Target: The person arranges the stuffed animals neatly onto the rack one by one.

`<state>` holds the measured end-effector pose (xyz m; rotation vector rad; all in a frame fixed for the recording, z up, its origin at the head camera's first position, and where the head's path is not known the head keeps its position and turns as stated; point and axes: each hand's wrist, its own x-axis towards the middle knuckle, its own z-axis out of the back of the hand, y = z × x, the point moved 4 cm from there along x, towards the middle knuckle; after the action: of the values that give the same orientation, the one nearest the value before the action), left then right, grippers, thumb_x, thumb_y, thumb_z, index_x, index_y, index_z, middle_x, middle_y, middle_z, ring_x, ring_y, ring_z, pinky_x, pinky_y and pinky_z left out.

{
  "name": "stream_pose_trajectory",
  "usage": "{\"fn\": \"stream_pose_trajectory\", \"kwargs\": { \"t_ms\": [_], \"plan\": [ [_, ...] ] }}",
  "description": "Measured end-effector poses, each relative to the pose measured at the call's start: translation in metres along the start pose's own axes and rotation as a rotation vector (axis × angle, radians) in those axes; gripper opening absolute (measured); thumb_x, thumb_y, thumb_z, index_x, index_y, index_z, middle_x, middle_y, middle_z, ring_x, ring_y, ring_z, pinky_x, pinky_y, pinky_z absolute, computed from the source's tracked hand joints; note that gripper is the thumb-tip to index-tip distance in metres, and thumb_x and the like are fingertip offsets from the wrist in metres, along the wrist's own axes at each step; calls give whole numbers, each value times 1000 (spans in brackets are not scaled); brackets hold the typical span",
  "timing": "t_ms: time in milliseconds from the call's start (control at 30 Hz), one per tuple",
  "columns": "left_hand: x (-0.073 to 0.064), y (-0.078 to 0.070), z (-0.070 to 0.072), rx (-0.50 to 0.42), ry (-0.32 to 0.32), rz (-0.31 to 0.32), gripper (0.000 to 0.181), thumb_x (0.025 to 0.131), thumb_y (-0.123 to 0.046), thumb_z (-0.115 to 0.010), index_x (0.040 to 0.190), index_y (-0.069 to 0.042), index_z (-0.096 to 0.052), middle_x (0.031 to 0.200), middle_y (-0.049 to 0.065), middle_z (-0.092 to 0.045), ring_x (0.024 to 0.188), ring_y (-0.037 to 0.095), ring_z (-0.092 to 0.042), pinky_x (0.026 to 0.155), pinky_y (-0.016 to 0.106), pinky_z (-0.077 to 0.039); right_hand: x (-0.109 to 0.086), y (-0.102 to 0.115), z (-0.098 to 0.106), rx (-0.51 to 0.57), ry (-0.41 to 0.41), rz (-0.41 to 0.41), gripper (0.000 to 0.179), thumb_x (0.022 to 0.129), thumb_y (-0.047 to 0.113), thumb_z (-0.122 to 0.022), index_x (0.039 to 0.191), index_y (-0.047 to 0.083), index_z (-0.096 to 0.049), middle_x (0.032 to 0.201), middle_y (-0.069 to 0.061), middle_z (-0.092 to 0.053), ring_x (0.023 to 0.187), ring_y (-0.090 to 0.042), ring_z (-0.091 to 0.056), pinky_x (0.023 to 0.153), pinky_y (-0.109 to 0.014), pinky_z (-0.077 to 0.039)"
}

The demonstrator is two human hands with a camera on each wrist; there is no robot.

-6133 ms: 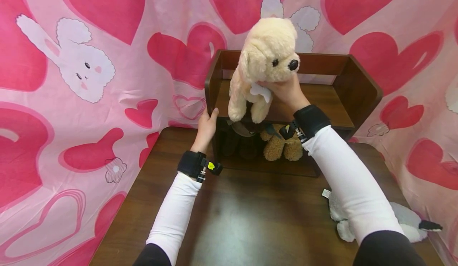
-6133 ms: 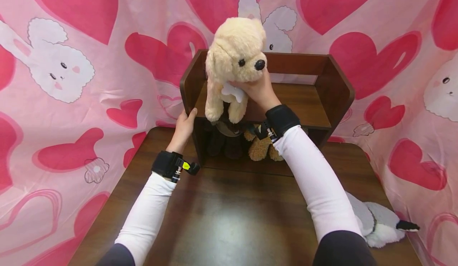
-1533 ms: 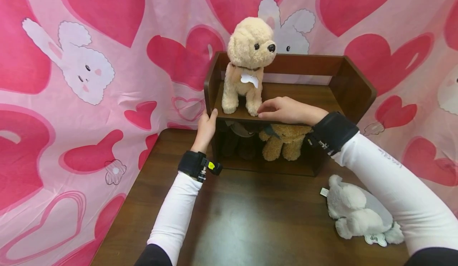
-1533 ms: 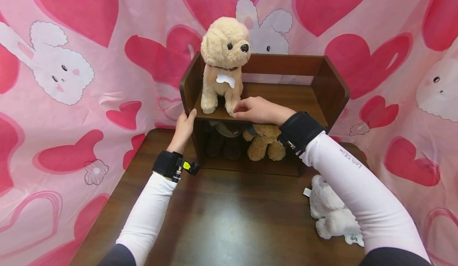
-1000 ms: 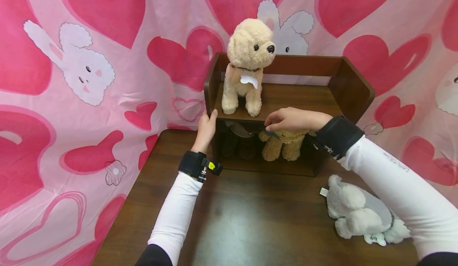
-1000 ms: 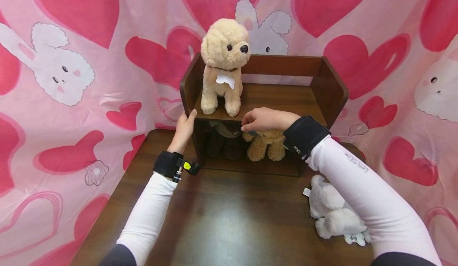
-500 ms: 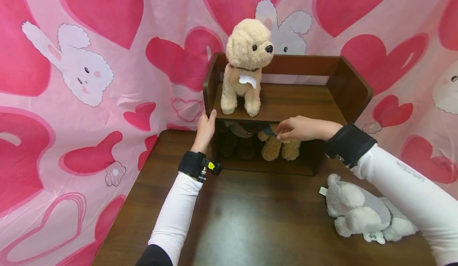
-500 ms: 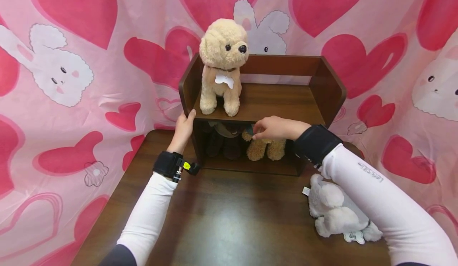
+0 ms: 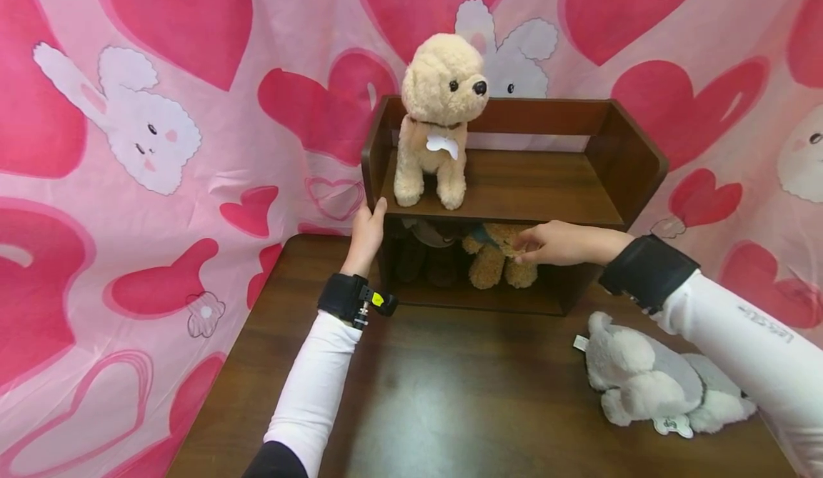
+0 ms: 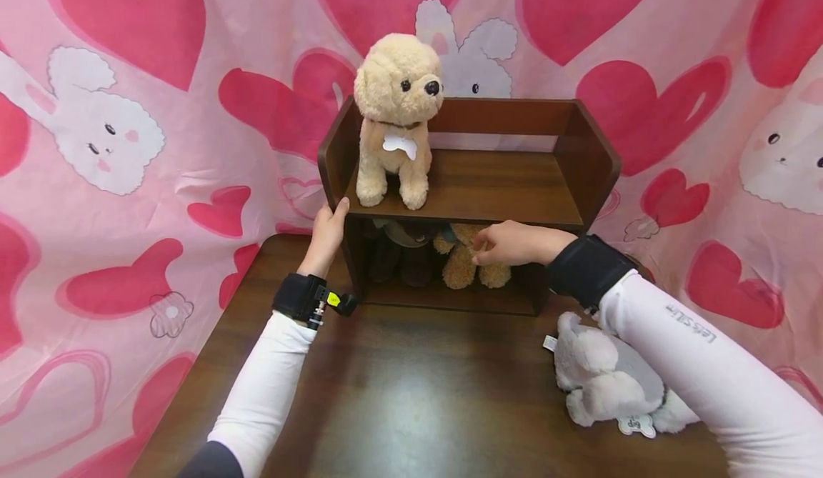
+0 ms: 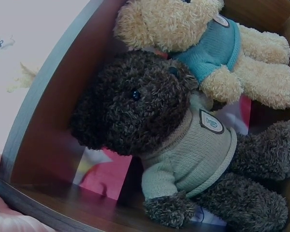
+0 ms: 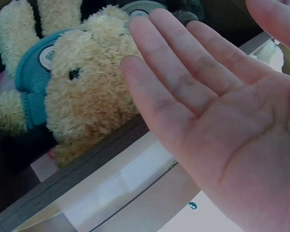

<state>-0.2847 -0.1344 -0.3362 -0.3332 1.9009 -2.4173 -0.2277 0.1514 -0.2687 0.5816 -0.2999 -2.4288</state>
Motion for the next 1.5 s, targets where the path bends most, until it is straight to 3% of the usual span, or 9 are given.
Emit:
{"fn": "stream_pose_trajectory", "kwargs": {
  "t_ms": [167, 600, 767, 933, 1167, 1500],
  "plan": [
    [0, 0, 0, -2, -2, -14, 57, 97, -28, -40, 143, -1, -20, 144, 17, -29, 132, 22, -27, 108, 34, -22, -2, -8, -3, -3, 10, -9, 47, 92, 30, -52, 123, -5, -51, 98, -4, -64, 90, -21, -60, 78, -41, -48],
    [1, 1, 1, 2, -9, -25, 58, 97, -28, -40, 145, -3, -17, 146, 15, -25, 133, 20, -24, 109, 32, -20, -5, -16, -6, 6, 53, -40, 47, 91, 32, -52, 122, -4, -51, 101, -8, -64, 93, -26, -60, 77, -42, -48],
    [1, 2, 1, -1, -8, -36, 56, 97, -27, -40, 144, -3, -20, 145, 15, -29, 132, 20, -26, 108, 32, -21, -6, -20, -8, 13, 63, -49, 51, 91, 34, -52, 124, -5, -49, 97, -5, -64, 89, -22, -60, 76, -40, -47],
    [1, 2, 1, -3, -14, -48, 50, 97, -26, -40, 140, -2, -31, 136, 17, -40, 126, 22, -36, 105, 34, -27, -9, -25, -11, 16, 67, -61, 50, 91, 34, -53, 122, -5, -50, 93, -2, -62, 85, -17, -58, 72, -37, -47],
    [1, 1, 0, 3, -9, -50, 54, 97, -26, -40, 143, -1, -23, 143, 16, -31, 132, 21, -28, 108, 33, -22, -11, -34, -17, 4, 75, -60, 47, 90, 32, -54, 119, -6, -52, 91, -3, -64, 86, -21, -60, 74, -40, -47],
    [2, 1, 1, 17, -7, -65, 50, 97, -25, -41, 139, 0, -31, 136, 18, -40, 127, 24, -35, 106, 35, -27, -14, -47, -26, 20, 60, -71, 41, 89, 30, -55, 113, -4, -55, 90, -1, -65, 86, -21, -60, 75, -40, -47]
  ]
}}
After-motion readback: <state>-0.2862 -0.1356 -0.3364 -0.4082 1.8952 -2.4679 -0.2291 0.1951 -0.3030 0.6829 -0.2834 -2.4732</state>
